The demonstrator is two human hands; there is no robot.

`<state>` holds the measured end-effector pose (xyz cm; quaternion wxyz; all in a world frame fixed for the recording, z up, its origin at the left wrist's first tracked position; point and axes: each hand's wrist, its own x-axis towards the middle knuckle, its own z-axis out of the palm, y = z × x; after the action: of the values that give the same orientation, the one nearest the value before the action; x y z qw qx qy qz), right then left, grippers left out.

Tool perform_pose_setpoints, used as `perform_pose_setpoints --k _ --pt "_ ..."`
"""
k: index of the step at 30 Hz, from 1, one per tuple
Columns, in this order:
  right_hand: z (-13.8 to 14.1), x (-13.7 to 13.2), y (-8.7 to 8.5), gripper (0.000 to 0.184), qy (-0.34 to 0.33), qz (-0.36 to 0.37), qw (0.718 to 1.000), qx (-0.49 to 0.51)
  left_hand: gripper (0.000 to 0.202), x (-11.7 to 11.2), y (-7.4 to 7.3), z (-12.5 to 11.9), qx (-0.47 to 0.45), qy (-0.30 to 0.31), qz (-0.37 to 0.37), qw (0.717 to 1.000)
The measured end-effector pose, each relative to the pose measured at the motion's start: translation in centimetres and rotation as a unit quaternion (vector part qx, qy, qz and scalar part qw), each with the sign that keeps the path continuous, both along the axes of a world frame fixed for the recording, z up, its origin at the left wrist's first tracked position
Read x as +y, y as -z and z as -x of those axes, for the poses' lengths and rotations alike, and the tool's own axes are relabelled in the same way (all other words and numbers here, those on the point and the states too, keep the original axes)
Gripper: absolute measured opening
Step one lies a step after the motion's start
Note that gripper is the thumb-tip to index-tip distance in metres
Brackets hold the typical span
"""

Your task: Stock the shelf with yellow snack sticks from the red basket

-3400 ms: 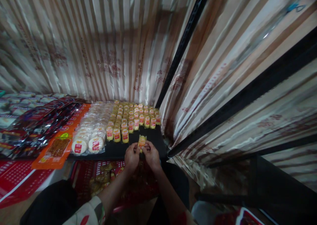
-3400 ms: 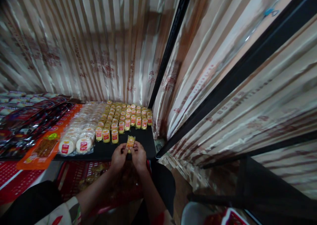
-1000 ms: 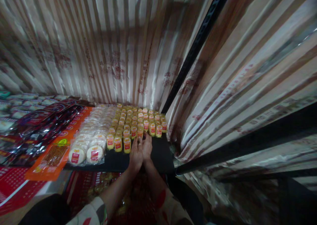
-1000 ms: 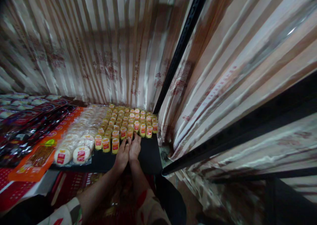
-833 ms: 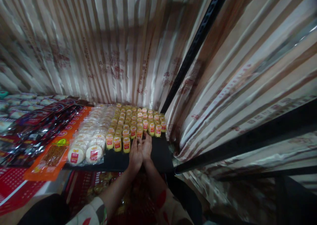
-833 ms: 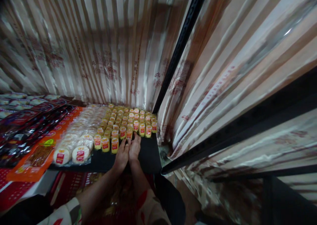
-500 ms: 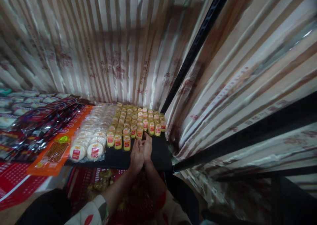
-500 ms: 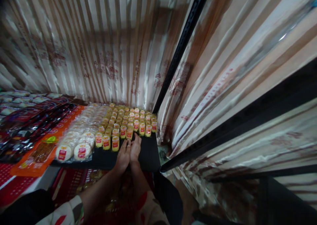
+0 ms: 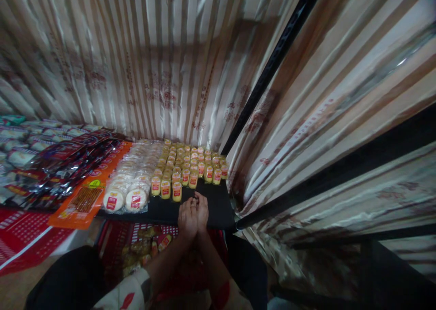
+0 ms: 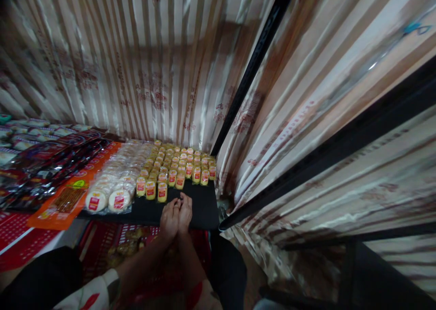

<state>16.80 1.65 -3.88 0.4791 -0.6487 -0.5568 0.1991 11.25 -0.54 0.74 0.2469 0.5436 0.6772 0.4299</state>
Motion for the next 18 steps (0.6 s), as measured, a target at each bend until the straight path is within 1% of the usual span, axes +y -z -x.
perform_pose_setpoints --k 2,5,10,14,16,18 --pt "0.1 -0.8 0.3 0.032 -0.009 0.0 1.0 -0.002 0.029 -0.7 0.3 0.0 0.009 0.003 0.001 1.0" --pt "0.3 -1.9 0.2 0.027 -0.026 -0.006 1.0 -0.006 0.029 -2.0 0.6 0.4 0.019 0.011 -0.015 1.0" --pt "0.7 -4.1 0.0 0.026 -0.051 -0.017 0.999 -0.004 0.028 -4.3 0.9 1.9 0.011 0.037 -0.038 0.999" --pt "0.8 -6.2 0.9 0.029 -0.084 -0.027 0.996 -0.006 0.024 -6.3 1.1 3.3 0.01 0.07 -0.05 0.996" --pt "0.9 -7.5 1.6 0.03 -0.096 -0.028 0.995 -0.013 0.022 -7.3 1.6 3.9 0.012 0.079 -0.051 0.996" --pt "1.1 -8.7 2.2 0.032 -0.103 -0.016 0.994 -0.027 0.022 -8.3 2.3 4.4 0.01 0.082 -0.029 0.996"
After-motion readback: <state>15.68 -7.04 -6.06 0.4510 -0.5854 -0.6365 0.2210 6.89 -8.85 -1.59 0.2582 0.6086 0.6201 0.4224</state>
